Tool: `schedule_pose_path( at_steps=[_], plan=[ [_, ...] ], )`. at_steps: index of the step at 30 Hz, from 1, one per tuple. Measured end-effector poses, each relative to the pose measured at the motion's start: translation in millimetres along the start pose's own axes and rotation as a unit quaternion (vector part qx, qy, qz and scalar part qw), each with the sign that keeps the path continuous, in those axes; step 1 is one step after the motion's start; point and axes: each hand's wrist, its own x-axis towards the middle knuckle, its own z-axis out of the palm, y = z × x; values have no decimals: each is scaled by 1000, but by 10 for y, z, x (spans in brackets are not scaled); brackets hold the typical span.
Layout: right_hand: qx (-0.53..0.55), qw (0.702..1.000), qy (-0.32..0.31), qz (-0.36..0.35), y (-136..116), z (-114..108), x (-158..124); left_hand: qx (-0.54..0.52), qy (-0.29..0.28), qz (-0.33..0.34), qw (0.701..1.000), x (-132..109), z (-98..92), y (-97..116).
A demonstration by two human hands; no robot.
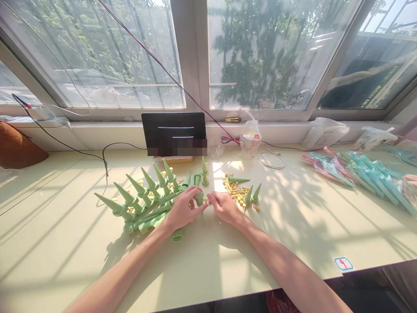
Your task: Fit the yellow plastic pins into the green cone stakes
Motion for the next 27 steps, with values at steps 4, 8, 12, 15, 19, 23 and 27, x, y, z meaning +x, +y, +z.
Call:
schedule_pose_path(
  at_steps=[4, 8, 12, 15, 19, 23, 27],
  plan=[
    [13, 1000, 2, 1, -9, -26, 1, -3, 10, 0, 1000, 7, 11, -20],
    [32, 999, -21, 1, -37, -58, 1, -5, 15, 2, 1000, 15, 18, -27],
    [46, 999, -21, 5, -45, -57, 2, -6, 18, 4, 1000, 17, 19, -32],
    [43, 999, -18, -2, -32, -45, -3, -5, 19, 5, 1000, 16, 18, -32],
    [30, 999, -16, -10, -27, -42, -7, 1, 16, 6, 1000, 12, 17, -33],
    [22, 1000, -15, -10, -42, -53, -2, 10, 10, 5, 1000, 5, 14, -29],
    [11, 1000, -16, -12, -43, -55, 0, 13, 11, 7, 1000, 2, 3, -6]
  ],
)
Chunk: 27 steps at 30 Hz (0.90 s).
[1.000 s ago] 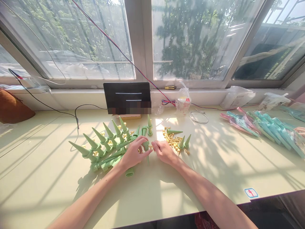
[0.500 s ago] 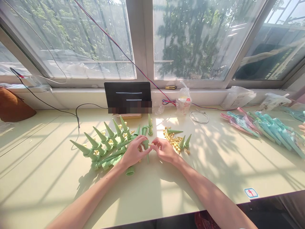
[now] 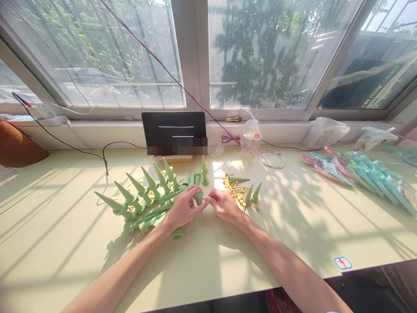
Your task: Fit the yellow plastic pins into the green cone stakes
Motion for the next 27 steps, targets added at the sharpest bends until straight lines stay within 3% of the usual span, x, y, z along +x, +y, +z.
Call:
schedule_pose_path(
  at_steps=[27],
  plan=[
    [1, 1000, -9, 12, 57, 48, -3, 6, -15, 1, 1000, -5, 7, -3]
  ],
)
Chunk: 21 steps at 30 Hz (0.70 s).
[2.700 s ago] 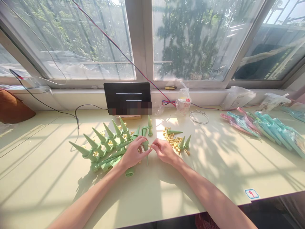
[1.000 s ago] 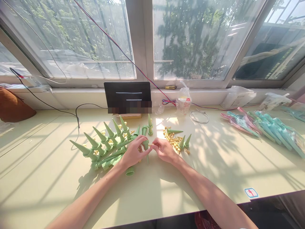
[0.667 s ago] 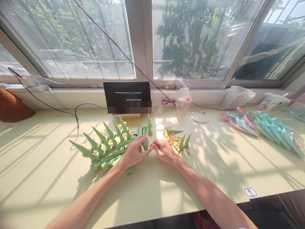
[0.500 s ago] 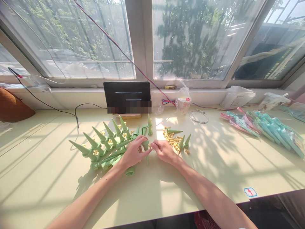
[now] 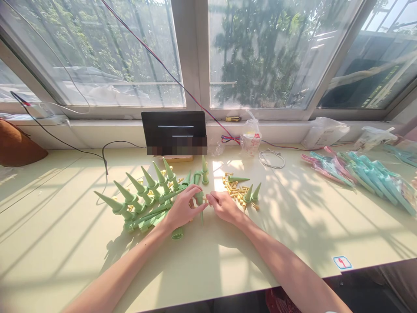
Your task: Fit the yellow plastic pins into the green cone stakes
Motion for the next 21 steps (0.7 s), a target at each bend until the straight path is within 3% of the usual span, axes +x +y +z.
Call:
schedule_pose_path(
  at_steps=[12, 21],
  plan=[
    [11, 1000, -8, -4, -20, -106, 15, 15, 10, -3, 1000, 3, 0, -5],
    [18, 1000, 4, -14, 16, -61, 6, 21, 9, -3, 1000, -1, -2, 8]
  ],
)
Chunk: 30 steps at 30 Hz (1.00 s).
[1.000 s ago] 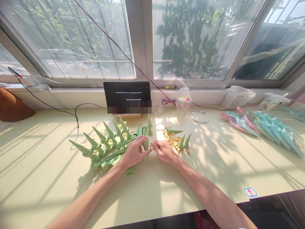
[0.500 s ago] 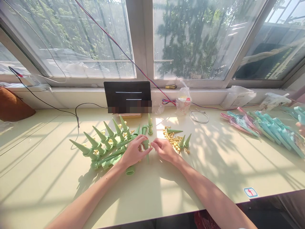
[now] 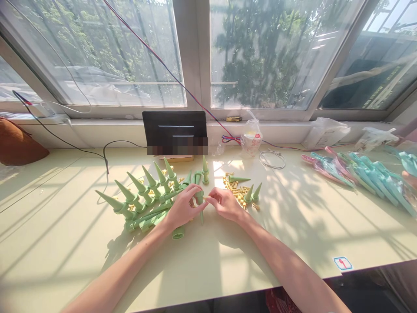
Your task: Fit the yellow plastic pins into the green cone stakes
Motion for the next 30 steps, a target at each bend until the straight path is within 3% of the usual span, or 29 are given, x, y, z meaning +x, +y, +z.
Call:
schedule_pose_path(
  at_steps=[30],
  plan=[
    [-9, 999, 6, 35, -52, 6, 2, -45, -6, -13, 999, -19, 46, -31]
  ],
)
